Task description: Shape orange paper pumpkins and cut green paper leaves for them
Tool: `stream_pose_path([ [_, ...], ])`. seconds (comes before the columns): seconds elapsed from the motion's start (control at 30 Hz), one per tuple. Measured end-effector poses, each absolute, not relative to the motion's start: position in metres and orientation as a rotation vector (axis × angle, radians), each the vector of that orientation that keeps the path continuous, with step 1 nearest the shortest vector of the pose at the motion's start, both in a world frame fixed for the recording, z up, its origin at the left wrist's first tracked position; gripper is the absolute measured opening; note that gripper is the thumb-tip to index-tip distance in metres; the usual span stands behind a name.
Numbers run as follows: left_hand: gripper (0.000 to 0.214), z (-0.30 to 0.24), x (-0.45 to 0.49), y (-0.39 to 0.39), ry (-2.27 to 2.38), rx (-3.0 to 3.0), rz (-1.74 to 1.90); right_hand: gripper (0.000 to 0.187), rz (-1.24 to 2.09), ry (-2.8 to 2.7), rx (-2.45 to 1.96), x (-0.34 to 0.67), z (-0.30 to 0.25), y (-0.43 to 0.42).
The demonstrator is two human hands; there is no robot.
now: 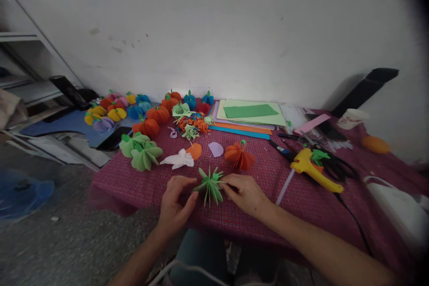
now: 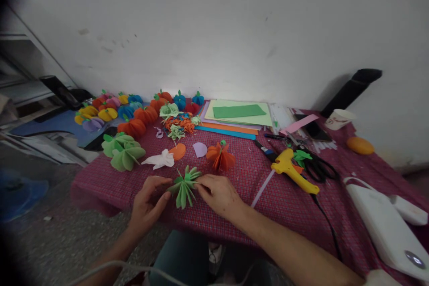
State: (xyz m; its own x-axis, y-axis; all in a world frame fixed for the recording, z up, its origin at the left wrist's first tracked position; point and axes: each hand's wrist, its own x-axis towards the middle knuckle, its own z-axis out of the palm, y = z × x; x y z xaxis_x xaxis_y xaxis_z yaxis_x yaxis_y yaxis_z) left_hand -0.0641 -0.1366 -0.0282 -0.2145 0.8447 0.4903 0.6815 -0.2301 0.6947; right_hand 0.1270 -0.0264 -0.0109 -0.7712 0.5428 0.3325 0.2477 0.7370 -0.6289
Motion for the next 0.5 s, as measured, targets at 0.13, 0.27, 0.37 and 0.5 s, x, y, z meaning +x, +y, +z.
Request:
stream_pose_path([
  [0.13, 0.018, -0.0263, -0.0625, -0.1353, 1.828, 1.934, 1.392, 0.018, 0.807, -2.423, -0.610, 0.1269, -0.0098, -0.0272],
  [0.27, 0.008, -0.0259, -0.0609, -0.1327, 1.828, 1.968, 1.357, 0.018, 0.835, -2.432, -0.631, 0.1259, -0.0080, -0.0278],
  [0.37, 0.007, -0.0264, -0.0600, -0.1309, 1.832, 1.928, 1.358, 0.019, 0.865, -2.444, -0.621, 0.1253, -0.0076, -0.0280],
  [0.5, 0.005, -0.0260, -0.0598, -0.1275, 1.814, 1.854, 1.330, 0.019, 0.899, -2.445, -0.626, 0.1251, -0.0081, -0.0285],
])
